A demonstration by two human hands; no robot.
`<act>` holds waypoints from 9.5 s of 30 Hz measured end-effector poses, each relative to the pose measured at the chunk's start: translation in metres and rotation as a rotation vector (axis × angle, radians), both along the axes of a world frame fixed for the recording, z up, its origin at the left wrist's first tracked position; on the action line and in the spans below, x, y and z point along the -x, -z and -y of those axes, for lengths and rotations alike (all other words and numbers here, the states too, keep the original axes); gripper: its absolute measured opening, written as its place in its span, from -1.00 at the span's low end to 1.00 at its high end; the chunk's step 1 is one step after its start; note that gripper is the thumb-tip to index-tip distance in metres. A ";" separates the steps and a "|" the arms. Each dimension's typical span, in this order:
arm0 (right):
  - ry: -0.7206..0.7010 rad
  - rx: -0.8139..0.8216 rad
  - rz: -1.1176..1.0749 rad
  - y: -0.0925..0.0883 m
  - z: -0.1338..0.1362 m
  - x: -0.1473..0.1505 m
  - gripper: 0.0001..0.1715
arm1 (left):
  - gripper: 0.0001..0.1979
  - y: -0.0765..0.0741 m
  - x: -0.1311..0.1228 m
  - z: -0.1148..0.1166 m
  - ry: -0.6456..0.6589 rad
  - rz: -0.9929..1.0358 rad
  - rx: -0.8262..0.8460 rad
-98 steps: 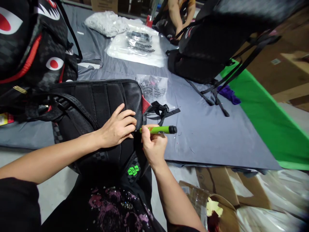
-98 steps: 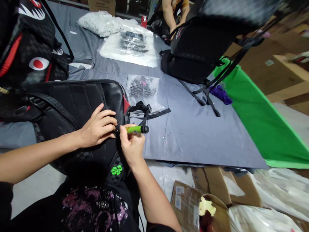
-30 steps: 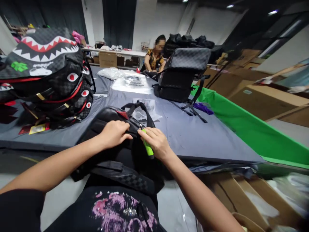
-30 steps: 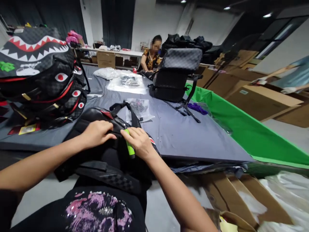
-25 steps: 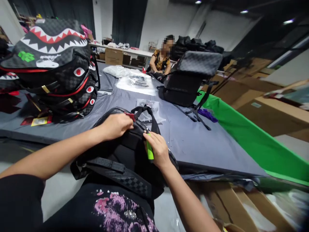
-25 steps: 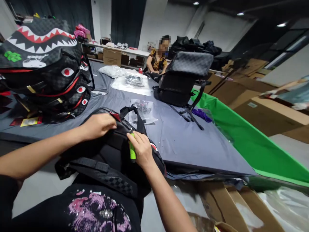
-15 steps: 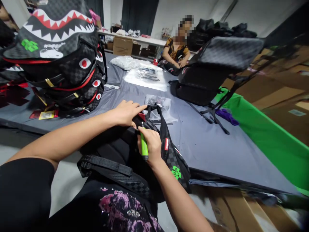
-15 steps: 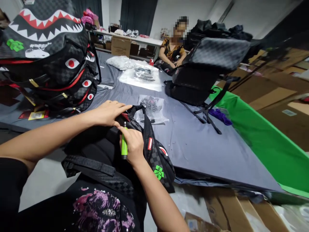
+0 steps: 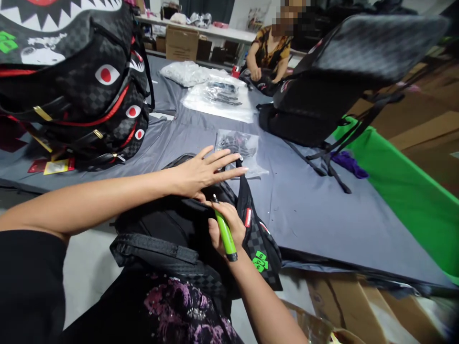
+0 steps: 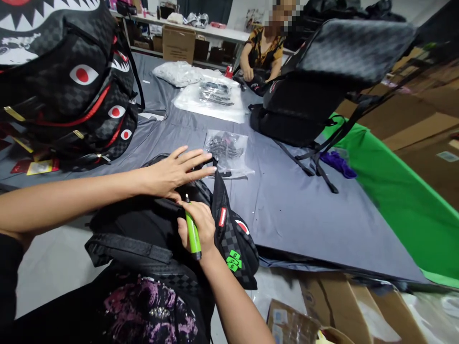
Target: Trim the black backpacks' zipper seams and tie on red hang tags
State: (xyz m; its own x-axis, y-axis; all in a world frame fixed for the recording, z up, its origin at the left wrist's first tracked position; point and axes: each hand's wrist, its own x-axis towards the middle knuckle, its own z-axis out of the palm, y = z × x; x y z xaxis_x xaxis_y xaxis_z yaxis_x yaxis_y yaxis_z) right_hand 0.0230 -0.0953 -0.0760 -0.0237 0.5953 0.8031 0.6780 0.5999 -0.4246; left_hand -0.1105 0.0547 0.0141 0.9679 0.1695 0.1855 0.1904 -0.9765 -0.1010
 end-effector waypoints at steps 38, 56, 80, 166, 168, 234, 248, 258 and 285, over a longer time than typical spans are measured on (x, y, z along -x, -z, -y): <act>0.553 0.569 0.683 -0.039 -0.071 -0.023 -0.63 | 0.23 0.026 -0.027 -0.009 -0.449 -0.122 0.085; 0.453 0.408 0.503 -0.036 -0.041 -0.039 -0.52 | 0.09 0.015 -0.021 -0.003 -0.493 -0.212 0.011; -0.110 0.848 0.281 -0.080 -0.040 -0.044 -0.70 | -0.07 0.015 -0.018 -0.006 -0.446 -0.151 0.060; 0.190 0.785 0.235 -0.068 -0.028 -0.009 -0.74 | -0.32 0.018 -0.010 -0.008 -0.411 -0.046 0.098; 0.207 0.773 0.241 -0.066 -0.028 -0.008 -0.74 | -0.32 0.018 -0.010 -0.008 -0.413 -0.042 0.098; 0.173 0.803 0.207 -0.066 -0.032 -0.010 -0.70 | -0.33 0.023 -0.011 -0.011 -0.418 -0.030 0.093; 0.164 0.789 0.209 -0.065 -0.034 -0.003 -0.68 | -0.31 0.022 -0.012 -0.011 -0.416 -0.034 0.105; 0.255 0.826 0.293 -0.071 -0.034 0.000 -0.72 | -0.32 0.021 -0.011 -0.011 -0.415 -0.034 0.091; 0.203 0.789 0.285 -0.073 -0.034 -0.001 -0.70 | -0.32 0.022 -0.012 -0.011 -0.419 -0.036 0.096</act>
